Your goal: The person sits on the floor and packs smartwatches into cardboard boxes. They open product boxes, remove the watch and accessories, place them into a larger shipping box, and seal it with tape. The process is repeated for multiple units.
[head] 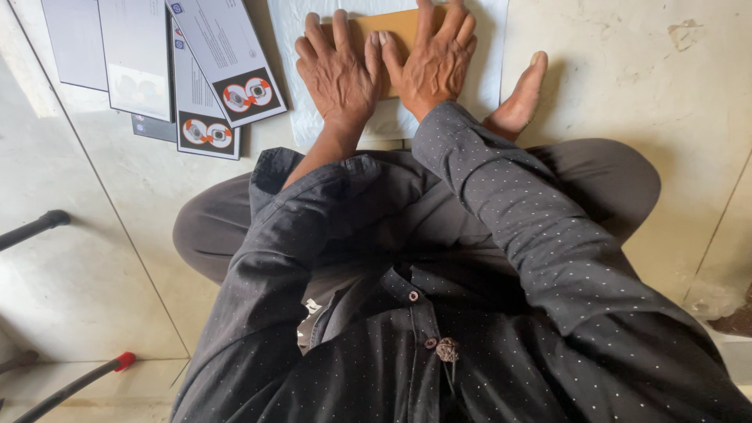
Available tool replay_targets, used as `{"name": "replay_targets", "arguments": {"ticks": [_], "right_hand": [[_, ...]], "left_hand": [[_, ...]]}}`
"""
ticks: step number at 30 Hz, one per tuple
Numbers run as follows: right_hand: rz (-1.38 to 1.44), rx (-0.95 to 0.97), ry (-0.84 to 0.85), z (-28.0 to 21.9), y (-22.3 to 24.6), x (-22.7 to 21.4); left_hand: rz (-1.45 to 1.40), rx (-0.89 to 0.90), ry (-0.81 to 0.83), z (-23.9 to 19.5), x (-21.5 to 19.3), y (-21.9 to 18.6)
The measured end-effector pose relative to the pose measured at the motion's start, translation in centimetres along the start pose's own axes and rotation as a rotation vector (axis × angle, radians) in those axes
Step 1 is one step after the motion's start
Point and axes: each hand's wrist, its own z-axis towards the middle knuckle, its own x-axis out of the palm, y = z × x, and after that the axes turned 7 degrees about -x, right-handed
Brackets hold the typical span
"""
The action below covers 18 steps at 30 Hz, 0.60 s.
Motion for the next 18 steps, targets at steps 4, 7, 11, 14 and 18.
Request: {"name": "replay_targets", "arguments": {"ticks": [4,7,11,14,18], "right_hand": [[-0.021,0.009,-0.021,-0.3,0.0,0.6],[-0.125,0.007,-0.073,-0.2,0.2,1.0],[-0.103,0.060,0.042,-0.1,0.0,1.2],[-0.099,0.048,0.019,-0.1,0.3,1.0],[-0.134,0.001,-0.079,0.3,0.5,0.7]], "left_hand": [[0.031,-0.011,-0.017,-0.4,-0.1,-0.2],[0.032,-0.005,-0.069,0.2,-0.3,-0.5],[0.012,-0.017,-0.056,-0.3,-0.2,-0.5],[0.026,-0.047,-0.023,-0.3,-0.3,-0.5],[0.051,0.019,-0.158,-0.1,-0.4,-0.8]]}}
